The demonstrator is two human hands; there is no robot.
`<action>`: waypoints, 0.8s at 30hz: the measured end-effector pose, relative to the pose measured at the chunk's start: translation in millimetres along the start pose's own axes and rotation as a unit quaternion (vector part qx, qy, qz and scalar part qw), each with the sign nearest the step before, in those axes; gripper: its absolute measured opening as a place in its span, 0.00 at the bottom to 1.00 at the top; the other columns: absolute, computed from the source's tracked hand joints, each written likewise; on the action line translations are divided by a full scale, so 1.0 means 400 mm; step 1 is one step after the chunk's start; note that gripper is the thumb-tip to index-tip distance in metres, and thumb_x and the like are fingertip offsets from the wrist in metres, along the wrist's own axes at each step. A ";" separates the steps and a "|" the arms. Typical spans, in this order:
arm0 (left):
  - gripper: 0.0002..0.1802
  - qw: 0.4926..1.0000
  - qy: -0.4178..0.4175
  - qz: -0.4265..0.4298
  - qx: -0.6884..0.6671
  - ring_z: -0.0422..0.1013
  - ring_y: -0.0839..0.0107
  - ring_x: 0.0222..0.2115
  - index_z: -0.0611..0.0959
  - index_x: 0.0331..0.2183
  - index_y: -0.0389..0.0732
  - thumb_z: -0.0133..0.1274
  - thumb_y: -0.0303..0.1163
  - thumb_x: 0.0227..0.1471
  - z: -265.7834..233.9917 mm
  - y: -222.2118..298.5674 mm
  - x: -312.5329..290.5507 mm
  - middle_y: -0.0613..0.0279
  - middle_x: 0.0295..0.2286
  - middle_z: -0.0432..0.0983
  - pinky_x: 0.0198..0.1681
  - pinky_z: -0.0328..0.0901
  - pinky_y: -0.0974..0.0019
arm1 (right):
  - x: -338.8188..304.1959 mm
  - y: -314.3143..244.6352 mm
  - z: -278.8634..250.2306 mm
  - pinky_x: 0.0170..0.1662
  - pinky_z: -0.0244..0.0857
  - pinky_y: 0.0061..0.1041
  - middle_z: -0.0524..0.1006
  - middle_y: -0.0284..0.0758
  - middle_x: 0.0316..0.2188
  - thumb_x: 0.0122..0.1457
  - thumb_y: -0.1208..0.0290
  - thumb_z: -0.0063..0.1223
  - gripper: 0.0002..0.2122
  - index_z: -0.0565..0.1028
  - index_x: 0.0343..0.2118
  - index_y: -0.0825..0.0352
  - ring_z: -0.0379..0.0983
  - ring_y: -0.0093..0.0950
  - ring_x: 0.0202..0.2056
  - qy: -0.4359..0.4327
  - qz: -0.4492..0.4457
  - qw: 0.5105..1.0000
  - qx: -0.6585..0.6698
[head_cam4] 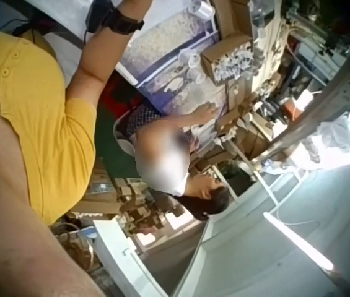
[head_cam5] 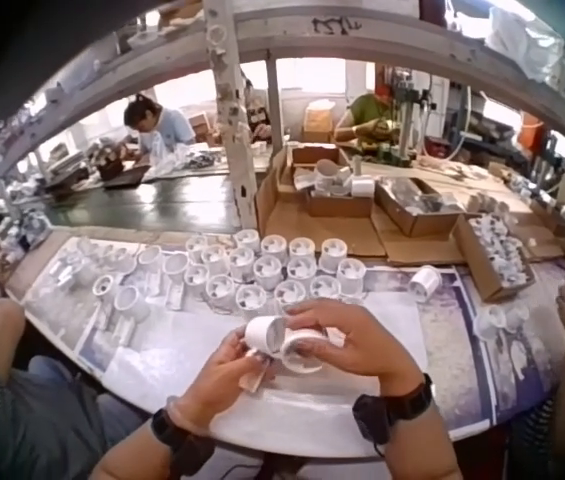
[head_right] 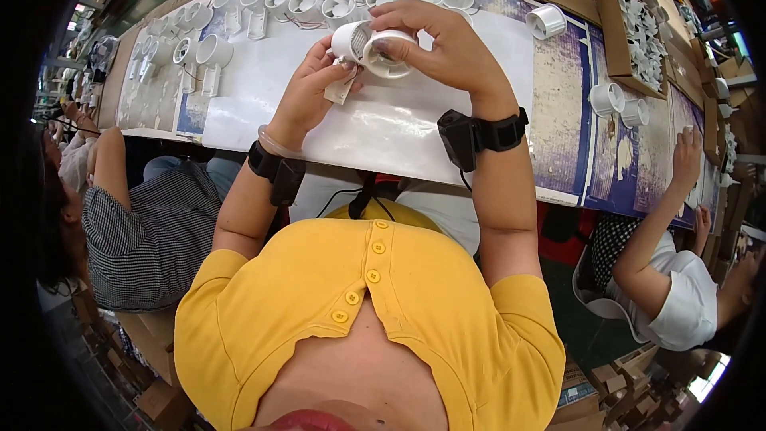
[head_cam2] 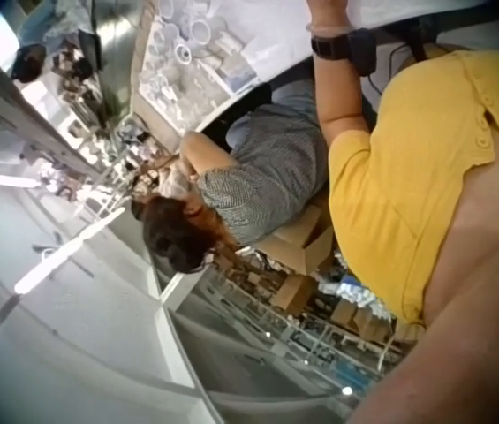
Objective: The person assembles a fan by hand, inserting the motor into a housing, threading wires through a side opening, and snapping a cover onto the back. After pressing the components together, the person sets the completed unit on the table and reaches for another housing.
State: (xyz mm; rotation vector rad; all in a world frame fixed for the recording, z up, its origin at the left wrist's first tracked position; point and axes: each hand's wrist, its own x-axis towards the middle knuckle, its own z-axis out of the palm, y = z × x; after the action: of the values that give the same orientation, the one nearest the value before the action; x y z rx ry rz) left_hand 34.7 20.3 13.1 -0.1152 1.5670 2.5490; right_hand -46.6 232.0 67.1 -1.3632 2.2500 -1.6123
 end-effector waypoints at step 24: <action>0.15 0.705 0.169 0.356 0.589 0.67 0.59 0.39 0.75 0.36 0.40 0.56 0.31 0.44 0.051 -0.053 -0.097 0.58 0.33 0.73 0.40 0.64 0.63 | 0.015 0.069 0.092 0.46 0.63 0.22 0.77 0.30 0.35 0.58 0.66 0.53 0.10 0.77 0.39 0.66 0.71 0.20 0.41 0.058 0.057 0.996 -0.042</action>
State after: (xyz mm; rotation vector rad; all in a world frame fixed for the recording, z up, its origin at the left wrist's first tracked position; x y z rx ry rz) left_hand 76.9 44.6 9.1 0.2336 3.5690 1.2399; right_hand -48.6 202.7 31.0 -1.1625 2.4386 -1.6170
